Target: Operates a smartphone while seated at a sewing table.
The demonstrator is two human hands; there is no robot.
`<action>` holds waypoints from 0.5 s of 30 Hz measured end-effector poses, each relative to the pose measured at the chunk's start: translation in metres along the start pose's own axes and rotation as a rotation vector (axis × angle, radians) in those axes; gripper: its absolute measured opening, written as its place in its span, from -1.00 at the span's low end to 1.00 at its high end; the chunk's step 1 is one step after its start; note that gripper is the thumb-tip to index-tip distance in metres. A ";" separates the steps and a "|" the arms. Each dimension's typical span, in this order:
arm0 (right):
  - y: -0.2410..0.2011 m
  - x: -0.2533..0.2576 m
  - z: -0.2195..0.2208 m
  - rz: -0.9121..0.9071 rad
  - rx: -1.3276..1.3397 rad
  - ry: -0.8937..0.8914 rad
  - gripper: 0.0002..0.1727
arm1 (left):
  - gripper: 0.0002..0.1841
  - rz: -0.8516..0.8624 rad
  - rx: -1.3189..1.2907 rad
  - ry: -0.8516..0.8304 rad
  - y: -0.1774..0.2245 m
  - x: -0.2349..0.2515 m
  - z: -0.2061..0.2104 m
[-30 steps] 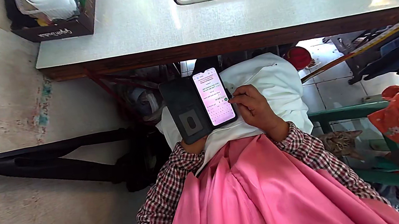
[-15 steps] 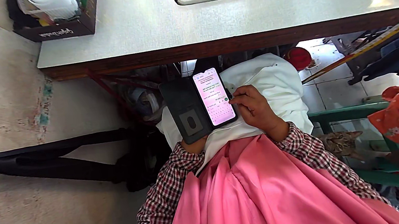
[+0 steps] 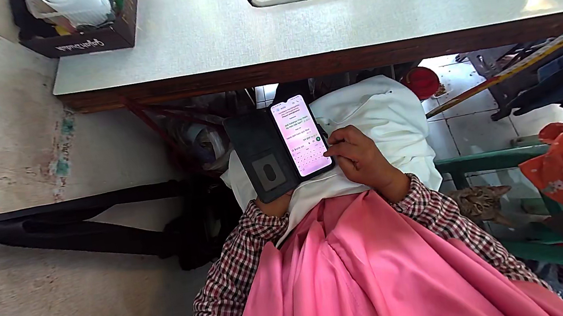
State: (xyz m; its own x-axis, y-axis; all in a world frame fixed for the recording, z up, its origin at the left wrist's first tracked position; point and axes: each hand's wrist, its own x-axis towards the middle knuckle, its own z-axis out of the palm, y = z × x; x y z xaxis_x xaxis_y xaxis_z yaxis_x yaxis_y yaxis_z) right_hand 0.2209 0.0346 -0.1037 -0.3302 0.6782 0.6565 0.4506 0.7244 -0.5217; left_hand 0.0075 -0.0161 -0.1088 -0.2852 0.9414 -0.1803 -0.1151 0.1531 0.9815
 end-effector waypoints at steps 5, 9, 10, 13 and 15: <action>-0.001 -0.001 -0.001 -0.004 0.004 -0.017 -0.77 | -0.79 -0.028 -0.009 -0.022 0.002 0.000 -0.002; -0.001 0.000 -0.002 -0.028 0.007 -0.041 -0.76 | -0.79 0.000 0.334 -0.035 0.003 0.003 -0.004; -0.002 0.000 -0.002 -0.035 0.005 -0.050 -0.76 | -0.78 -0.021 0.405 -0.045 0.006 0.002 -0.004; -0.003 0.001 -0.003 -0.066 0.007 -0.068 -0.75 | -0.79 -0.040 0.432 -0.047 0.007 0.003 -0.004; -0.004 0.001 -0.003 -0.083 0.005 -0.074 -0.74 | -0.81 -0.040 0.302 -0.026 0.003 0.003 -0.003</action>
State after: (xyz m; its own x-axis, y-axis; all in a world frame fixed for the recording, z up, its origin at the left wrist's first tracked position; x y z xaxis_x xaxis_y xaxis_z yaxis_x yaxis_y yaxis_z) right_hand 0.2215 0.0321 -0.0993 -0.4271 0.6230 0.6553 0.4154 0.7789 -0.4698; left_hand 0.0034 -0.0141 -0.1067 -0.2617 0.9395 -0.2212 0.1632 0.2689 0.9492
